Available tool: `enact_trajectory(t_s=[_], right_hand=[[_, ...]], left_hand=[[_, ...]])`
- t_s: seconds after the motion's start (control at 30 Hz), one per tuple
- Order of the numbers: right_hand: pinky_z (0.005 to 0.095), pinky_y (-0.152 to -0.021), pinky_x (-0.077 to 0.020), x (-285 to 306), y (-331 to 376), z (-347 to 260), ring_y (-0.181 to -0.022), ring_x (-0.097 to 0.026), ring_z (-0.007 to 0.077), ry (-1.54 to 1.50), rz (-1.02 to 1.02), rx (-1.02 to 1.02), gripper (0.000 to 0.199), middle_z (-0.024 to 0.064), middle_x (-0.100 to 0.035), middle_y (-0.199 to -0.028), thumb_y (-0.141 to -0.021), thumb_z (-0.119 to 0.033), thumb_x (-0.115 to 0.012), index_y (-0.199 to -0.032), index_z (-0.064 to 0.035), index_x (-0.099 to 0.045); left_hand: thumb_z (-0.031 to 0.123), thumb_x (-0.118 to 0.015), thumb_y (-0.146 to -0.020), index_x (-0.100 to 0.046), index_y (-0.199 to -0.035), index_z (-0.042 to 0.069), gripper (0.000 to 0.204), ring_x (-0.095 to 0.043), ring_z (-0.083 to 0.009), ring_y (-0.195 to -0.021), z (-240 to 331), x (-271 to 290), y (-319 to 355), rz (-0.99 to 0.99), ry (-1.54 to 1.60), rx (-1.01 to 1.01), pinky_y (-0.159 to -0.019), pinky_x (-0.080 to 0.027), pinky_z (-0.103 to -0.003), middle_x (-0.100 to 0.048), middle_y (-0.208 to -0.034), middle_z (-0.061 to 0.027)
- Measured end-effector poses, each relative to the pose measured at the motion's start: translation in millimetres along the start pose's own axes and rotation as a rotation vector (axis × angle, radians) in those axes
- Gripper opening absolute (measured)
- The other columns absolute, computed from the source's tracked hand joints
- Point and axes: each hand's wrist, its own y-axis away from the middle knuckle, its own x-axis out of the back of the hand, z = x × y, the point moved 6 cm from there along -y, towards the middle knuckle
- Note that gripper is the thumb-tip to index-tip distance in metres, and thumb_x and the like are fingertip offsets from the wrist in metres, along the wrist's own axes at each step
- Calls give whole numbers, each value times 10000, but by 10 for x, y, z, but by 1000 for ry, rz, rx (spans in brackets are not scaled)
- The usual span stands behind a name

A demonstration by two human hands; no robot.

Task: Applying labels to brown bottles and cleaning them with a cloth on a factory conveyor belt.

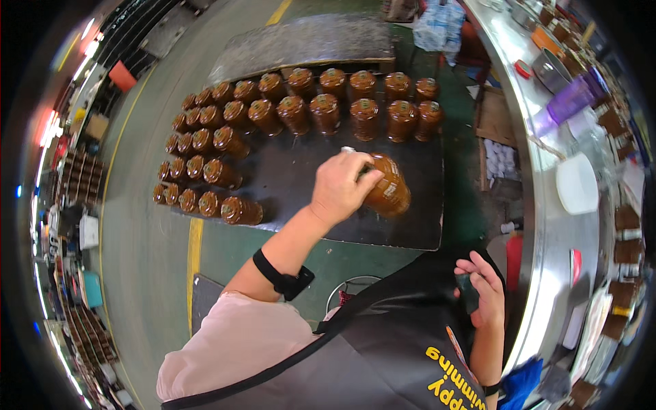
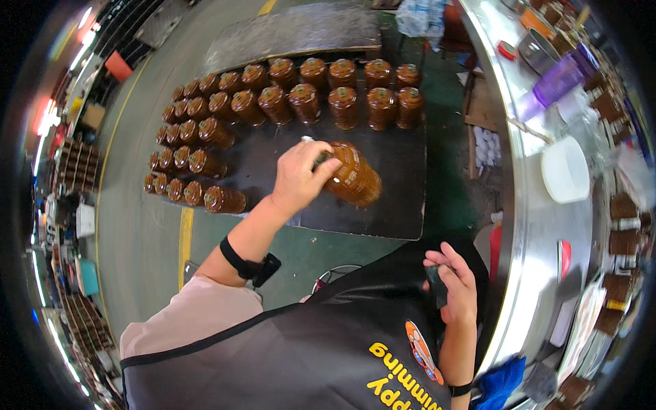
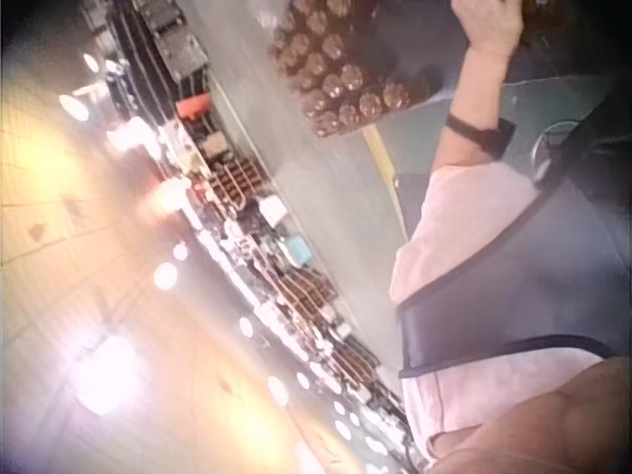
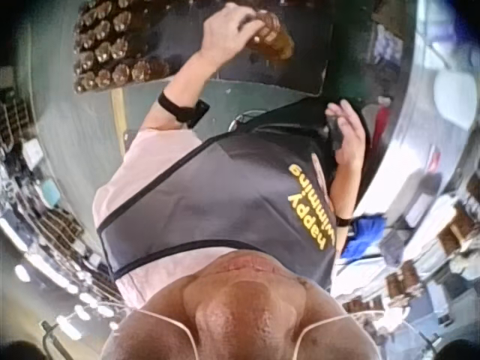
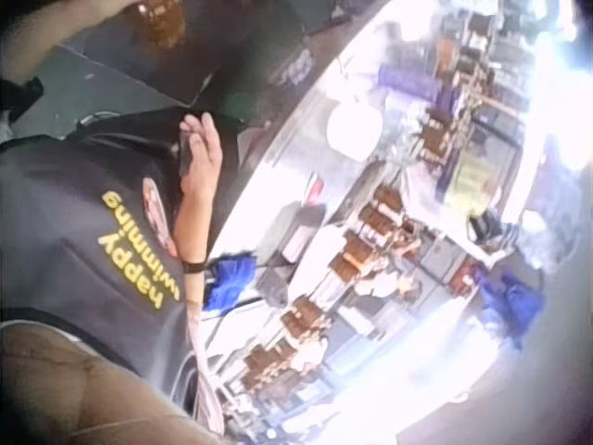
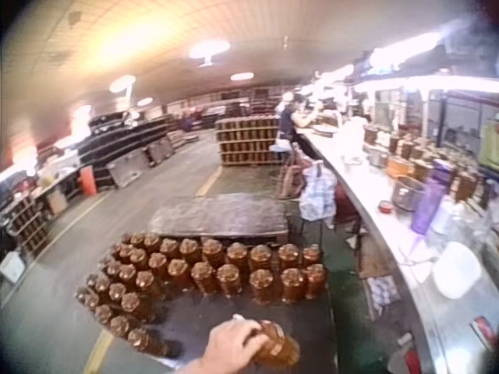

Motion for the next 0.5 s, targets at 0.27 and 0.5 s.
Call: enact_trajectory(t_s=[0.27, 0.5], right_hand=[[340, -646, -573, 180, -141, 101, -1019, -620, 218, 86, 149, -52, 371, 153, -633, -1150, -945, -67, -506, -1308, 11, -514], [321, -662, -568, 169, -130, 108, -1011, -618, 198, 114, 219, -54, 334, 134, -635, -1157, -942, -71, -536, -1267, 5, -541]], left_hand=[[303, -649, -866, -610, -931, 46, 268, -632, -370, -809, -2589, 481, 552, -52, -603, 407, -719, -504, -460, -634, -906, -181], [365, -580, -922, -598, -1049, 14, 374, -628, -422, -964, -3716, 956, 603, -92, -774, 823, -831, -496, -493, -623, -1054, -237]])
